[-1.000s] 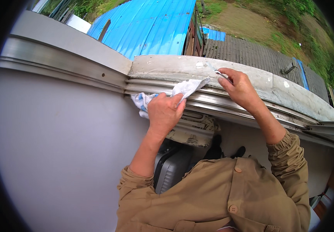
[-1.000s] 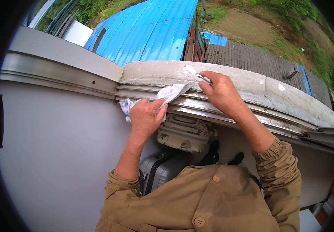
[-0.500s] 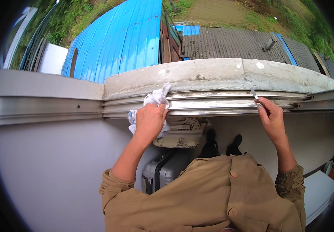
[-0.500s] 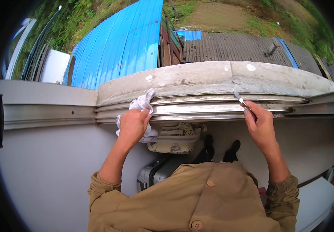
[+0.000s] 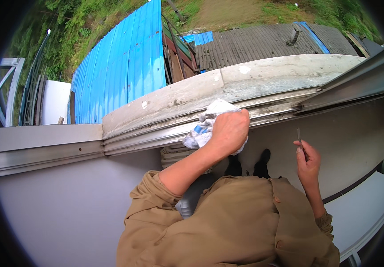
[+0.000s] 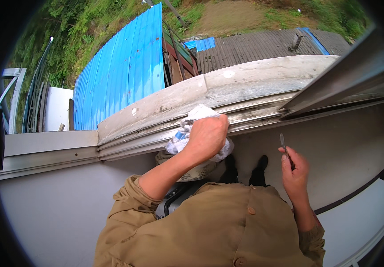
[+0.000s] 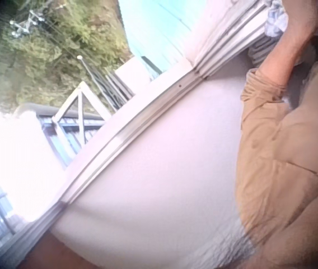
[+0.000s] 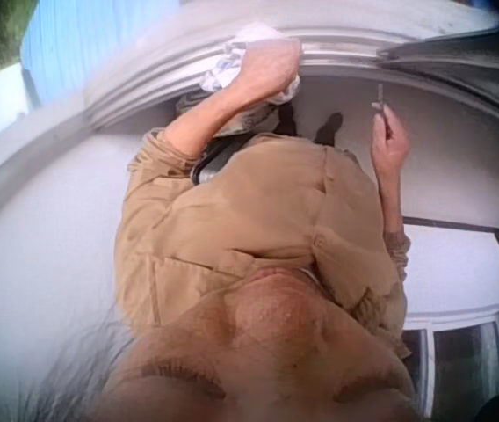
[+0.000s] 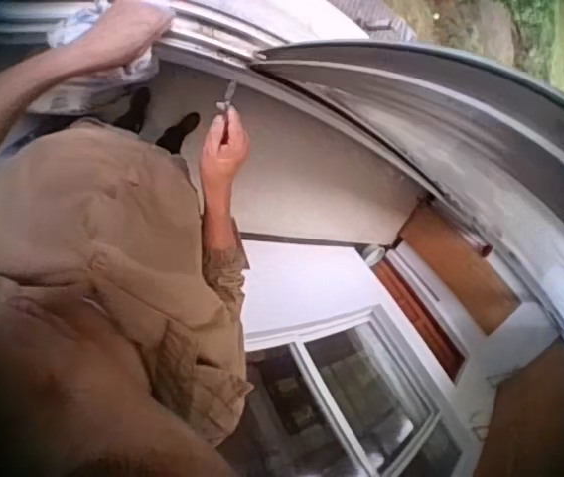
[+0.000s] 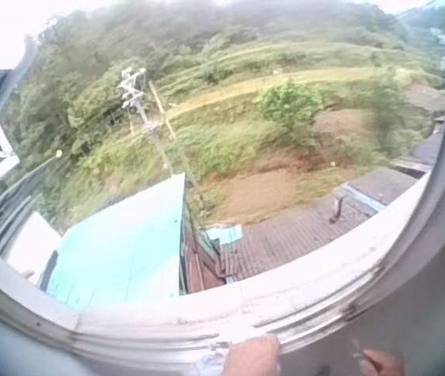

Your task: The person wipes the exterior window frame and sill with a white cloth, moving along the length of the frame. They occasionally use a small metal tool to scrape or pry at the frame while continuing to wipe. The person remains standing at the open window throughout.

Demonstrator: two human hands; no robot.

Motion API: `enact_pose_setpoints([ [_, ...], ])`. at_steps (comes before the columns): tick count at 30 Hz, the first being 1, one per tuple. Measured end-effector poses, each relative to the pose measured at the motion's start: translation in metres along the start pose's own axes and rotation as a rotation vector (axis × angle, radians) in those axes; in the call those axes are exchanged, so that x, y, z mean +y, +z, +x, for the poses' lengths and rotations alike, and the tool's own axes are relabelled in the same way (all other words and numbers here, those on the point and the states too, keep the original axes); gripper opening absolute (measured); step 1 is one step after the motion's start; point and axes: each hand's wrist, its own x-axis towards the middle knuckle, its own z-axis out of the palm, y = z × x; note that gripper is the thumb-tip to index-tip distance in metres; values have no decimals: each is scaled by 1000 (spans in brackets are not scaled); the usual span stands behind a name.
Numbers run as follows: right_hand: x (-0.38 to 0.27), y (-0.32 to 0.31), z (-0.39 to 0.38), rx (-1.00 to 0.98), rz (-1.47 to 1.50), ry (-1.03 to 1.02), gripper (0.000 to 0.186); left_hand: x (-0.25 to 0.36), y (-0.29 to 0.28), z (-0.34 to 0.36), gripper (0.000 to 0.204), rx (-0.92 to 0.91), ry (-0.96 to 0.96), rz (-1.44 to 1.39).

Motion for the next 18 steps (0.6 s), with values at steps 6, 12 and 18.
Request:
enact_pose_setpoints([
  [6,35,-61,-29,111,31,177,17,66,17,65,8,-82,94,-88],
  [12,37,-91,-34,136,41,118,17,72,33,81,24,28,-61,-366],
  [18,30,-104,-18,23,58,-17,17,35,6,23,23,258,-218,-1055],
])
